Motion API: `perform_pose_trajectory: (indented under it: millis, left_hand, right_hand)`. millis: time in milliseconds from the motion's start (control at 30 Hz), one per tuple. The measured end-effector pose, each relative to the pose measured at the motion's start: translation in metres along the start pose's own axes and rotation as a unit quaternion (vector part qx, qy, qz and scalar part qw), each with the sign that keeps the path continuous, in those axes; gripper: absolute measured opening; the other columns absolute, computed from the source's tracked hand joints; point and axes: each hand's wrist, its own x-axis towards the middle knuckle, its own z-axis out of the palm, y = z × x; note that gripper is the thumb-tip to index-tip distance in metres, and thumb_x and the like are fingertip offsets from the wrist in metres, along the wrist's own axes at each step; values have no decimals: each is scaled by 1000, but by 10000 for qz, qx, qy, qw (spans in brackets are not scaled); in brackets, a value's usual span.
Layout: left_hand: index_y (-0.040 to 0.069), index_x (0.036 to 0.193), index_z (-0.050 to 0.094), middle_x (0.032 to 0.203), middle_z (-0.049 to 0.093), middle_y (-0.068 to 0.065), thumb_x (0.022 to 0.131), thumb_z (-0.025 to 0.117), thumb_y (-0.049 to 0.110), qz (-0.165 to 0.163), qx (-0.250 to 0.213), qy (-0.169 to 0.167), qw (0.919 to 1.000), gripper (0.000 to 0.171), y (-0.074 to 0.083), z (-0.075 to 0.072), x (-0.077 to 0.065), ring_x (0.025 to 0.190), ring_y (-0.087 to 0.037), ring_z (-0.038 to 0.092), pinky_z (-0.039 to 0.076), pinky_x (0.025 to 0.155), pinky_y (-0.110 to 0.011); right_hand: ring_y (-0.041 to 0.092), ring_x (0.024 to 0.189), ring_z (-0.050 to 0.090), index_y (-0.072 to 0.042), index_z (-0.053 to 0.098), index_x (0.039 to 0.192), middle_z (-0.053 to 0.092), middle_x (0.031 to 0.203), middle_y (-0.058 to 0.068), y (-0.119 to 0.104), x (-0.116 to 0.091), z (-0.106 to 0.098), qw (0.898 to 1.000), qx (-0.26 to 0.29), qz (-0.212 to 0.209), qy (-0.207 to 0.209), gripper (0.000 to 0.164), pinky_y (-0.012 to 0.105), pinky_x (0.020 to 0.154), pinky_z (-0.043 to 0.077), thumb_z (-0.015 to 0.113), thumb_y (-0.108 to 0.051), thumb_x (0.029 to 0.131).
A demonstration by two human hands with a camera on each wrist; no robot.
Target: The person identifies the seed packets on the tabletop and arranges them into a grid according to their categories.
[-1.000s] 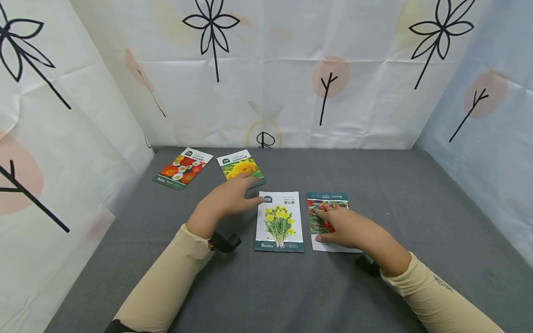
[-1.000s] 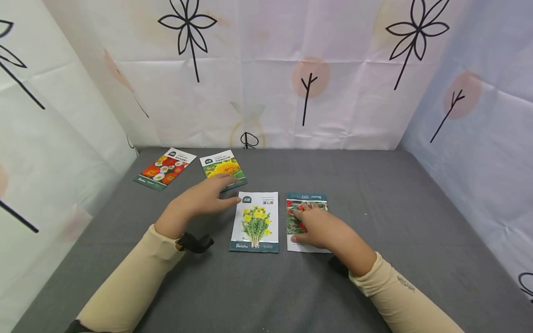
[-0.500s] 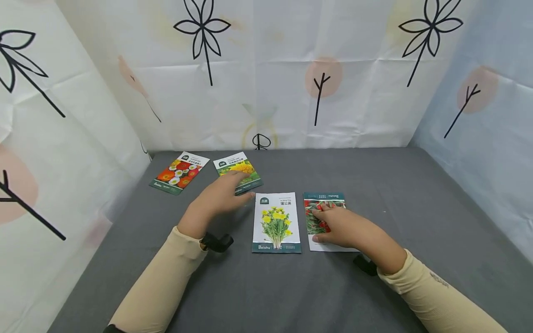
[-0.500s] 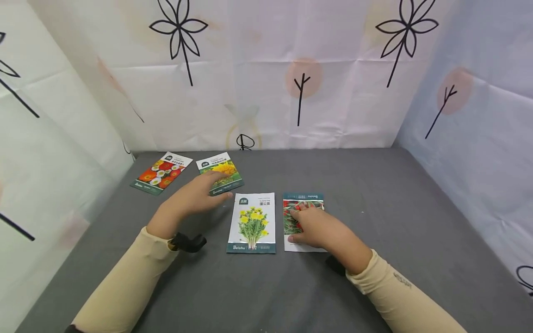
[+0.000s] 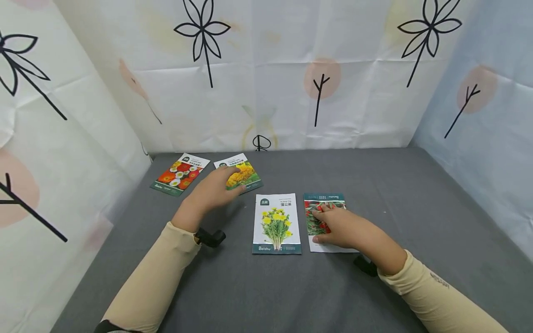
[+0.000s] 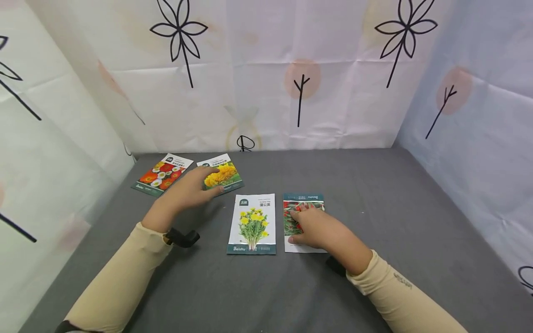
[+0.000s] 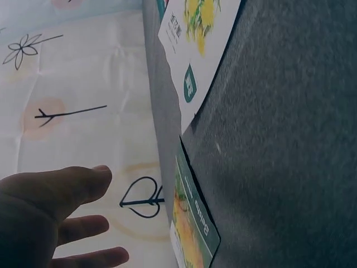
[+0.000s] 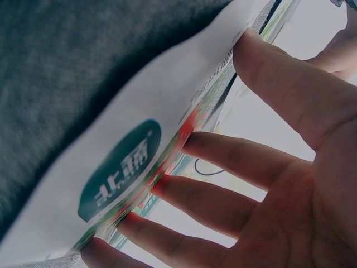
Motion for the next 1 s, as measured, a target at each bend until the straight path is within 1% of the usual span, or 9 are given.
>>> perform_pose_trajectory:
  millis: [100,200,367,467,633,800,933,1000]
  left_hand:
    - [2,155,51,159,51,-22,102,67,38,61,-12,57,10000,66,-4,-4,3,151,-42,44,37,124,-61]
    - [1,155,51,159,51,-22,102,68,37,41,24,50,10000,66,-6,-7,5,150,-41,45,38,123,-61]
    - [3,155,51,158,52,-21,101,68,38,-71,99,63,9999,66,-9,-10,11,146,-39,49,41,121,-61]
    - [3,155,51,158,51,-22,101,68,38,-138,72,15,9999,67,-11,-14,16,145,-39,49,40,122,-60]
    - [1,155,49,158,51,-23,101,67,37,-118,130,0,9998,68,-17,-25,22,147,-42,46,39,122,-61]
    - [-1,154,51,156,54,-23,102,66,36,-5,149,64,9999,66,-23,-36,28,146,-43,48,39,121,-61]
    - [-4,152,51,154,55,-25,102,65,35,-29,90,-9,10000,65,-27,-37,32,145,-44,48,39,121,-61]
    - [-4,153,50,155,54,-26,103,65,36,-88,63,-97,9999,65,-30,-34,34,145,-44,48,39,121,-61]
  right_hand:
    - [52,155,34,-4,47,159,37,166,31,0,0,0,10000,20,-5,-4,80,66,122,36,78,-43,96]
    - [52,155,34,-4,47,159,36,166,32,0,0,-1,10000,10,-11,-16,80,66,122,35,78,-43,97]
    - [52,155,35,-4,47,160,36,167,31,-1,1,-2,10000,-16,15,-37,81,66,122,36,78,-43,96]
    - [52,156,34,-4,47,160,36,167,31,-1,0,-1,10000,-7,25,-37,81,66,122,36,78,-44,96]
    - [52,156,33,-4,46,160,35,167,31,-3,0,-1,10000,18,-26,-18,80,66,122,36,78,-43,97]
    - [51,156,32,-5,46,160,34,167,32,-4,-1,-2,10000,-9,21,-46,80,66,122,35,77,-43,97]
    - [51,157,31,-4,47,160,33,167,32,-5,-2,-2,10000,3,43,-47,80,66,123,34,77,-44,97]
    - [51,157,32,-5,47,160,34,168,32,-5,-2,-2,10000,20,43,-53,80,66,123,34,77,-44,97]
